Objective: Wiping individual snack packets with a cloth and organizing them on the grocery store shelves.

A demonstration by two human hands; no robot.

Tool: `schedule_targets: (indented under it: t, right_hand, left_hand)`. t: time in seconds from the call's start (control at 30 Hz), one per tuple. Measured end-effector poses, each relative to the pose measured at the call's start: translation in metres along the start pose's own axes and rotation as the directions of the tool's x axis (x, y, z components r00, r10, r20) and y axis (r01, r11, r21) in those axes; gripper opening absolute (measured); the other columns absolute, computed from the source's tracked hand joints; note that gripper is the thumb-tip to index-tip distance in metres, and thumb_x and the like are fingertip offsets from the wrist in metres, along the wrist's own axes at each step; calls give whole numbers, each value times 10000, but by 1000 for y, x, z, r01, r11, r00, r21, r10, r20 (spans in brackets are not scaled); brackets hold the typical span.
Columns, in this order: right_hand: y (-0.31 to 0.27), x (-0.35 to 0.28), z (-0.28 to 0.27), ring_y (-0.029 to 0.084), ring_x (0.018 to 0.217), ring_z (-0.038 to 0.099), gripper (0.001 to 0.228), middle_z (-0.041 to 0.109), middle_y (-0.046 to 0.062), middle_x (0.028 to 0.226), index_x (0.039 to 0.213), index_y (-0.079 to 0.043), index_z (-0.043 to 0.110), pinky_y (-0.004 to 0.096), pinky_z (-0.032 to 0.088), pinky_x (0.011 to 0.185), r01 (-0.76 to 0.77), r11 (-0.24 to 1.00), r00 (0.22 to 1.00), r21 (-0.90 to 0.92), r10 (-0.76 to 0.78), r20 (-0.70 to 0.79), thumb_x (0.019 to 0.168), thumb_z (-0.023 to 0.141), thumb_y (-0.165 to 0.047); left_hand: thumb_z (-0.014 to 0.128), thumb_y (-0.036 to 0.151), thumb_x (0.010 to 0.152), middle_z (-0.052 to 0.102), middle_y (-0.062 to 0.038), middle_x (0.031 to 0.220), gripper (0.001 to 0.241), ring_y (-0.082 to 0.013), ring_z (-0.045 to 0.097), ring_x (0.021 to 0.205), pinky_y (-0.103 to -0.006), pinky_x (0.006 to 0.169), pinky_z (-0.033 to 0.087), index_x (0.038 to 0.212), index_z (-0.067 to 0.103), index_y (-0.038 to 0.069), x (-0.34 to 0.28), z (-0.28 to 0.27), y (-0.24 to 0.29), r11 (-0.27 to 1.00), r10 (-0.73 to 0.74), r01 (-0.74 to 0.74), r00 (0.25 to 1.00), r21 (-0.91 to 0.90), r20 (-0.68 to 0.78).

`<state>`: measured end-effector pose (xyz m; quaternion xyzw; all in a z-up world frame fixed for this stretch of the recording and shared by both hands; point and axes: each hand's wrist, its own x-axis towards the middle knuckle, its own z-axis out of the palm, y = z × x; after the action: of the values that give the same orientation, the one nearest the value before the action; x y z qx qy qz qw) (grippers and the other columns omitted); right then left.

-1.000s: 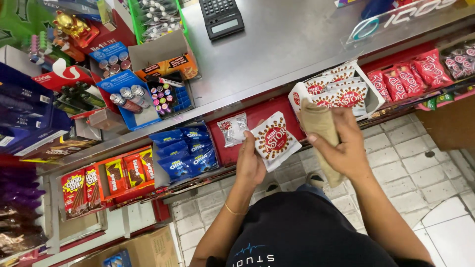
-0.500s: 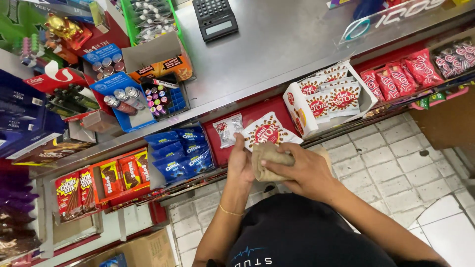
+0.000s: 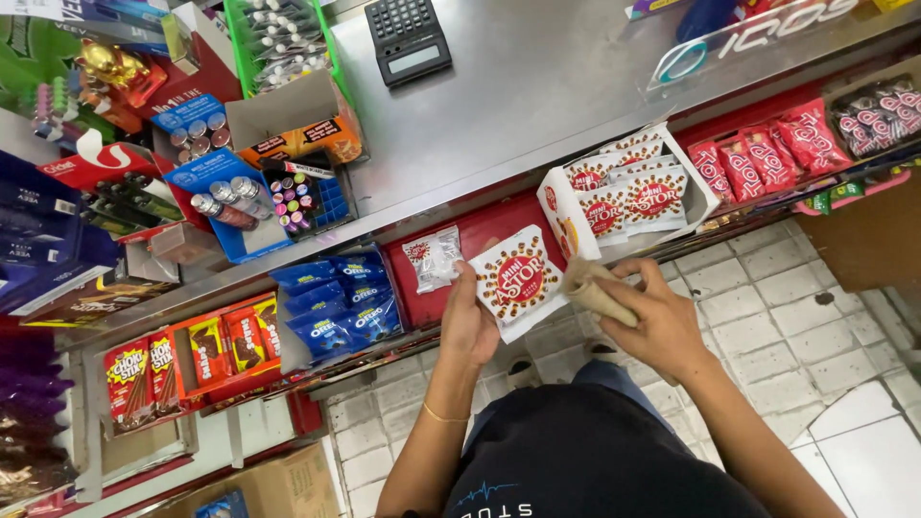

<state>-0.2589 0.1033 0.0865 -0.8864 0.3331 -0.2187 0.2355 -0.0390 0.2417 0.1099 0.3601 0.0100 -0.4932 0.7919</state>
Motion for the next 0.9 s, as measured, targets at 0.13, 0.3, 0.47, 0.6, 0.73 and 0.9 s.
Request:
schedule_targets:
  t: [0.13,0.3,0.47,0.6,0.73,0.9]
  right_hand:
    - [13,7,-14,172,684,695,456,646,-20,1208,1145,-251,786,271,528,617,63,981,971,183,-18,-240,705,902,-240]
    - [-18,16,-56,263,777,729,415,659,72,1171,1104,-204,806,366,576,672,235,946,961,225,-190,-203,692,861,-219]
    - [70,17,-57,278,853,719,458,644,100,1171,1145,-149,785,372,548,775,128,915,986,382,-76,-149,697,878,-176]
    - [121,15,-56,163,843,581,410,624,59,1029,1192,-76,715,321,479,738,-254,564,951,786,293,97,795,814,-78]
    - [144,13,-43,105,788,636,637,700,21,1014,1308,-141,667,298,519,676,-334,280,922,900,295,250,722,842,-321]
    - [135,27,-54,110,775,652,607,726,35,968,1202,-90,657,275,478,662,-314,275,930,909,281,236,650,905,-140]
  left_hand:
    - [489,513,1038,712,-260,1168,604,-383,726,1038,-549,906,606,1333,617,2,3,24,-22,999,17,-15,999,43,-36]
    - [540,472,1039,714,-246,1125,535,-388,732,1009,-561,905,595,1293,639,12,28,16,-76,996,-87,87,996,15,-20]
    - [560,499,1020,726,-240,1105,556,-373,742,994,-548,888,610,1280,658,18,38,54,-89,994,-96,95,995,62,18]
    - [555,504,1029,747,-216,1030,542,-333,762,929,-501,836,633,1214,683,10,53,68,-115,989,-78,70,996,130,54]
    - [545,511,1045,755,-173,966,515,-279,764,872,-450,818,637,1136,719,35,70,90,-151,978,-18,-1,996,207,87]
    - [624,354,1054,642,-35,876,305,-126,582,922,-341,874,522,1010,686,59,69,151,-148,731,403,-401,907,552,126]
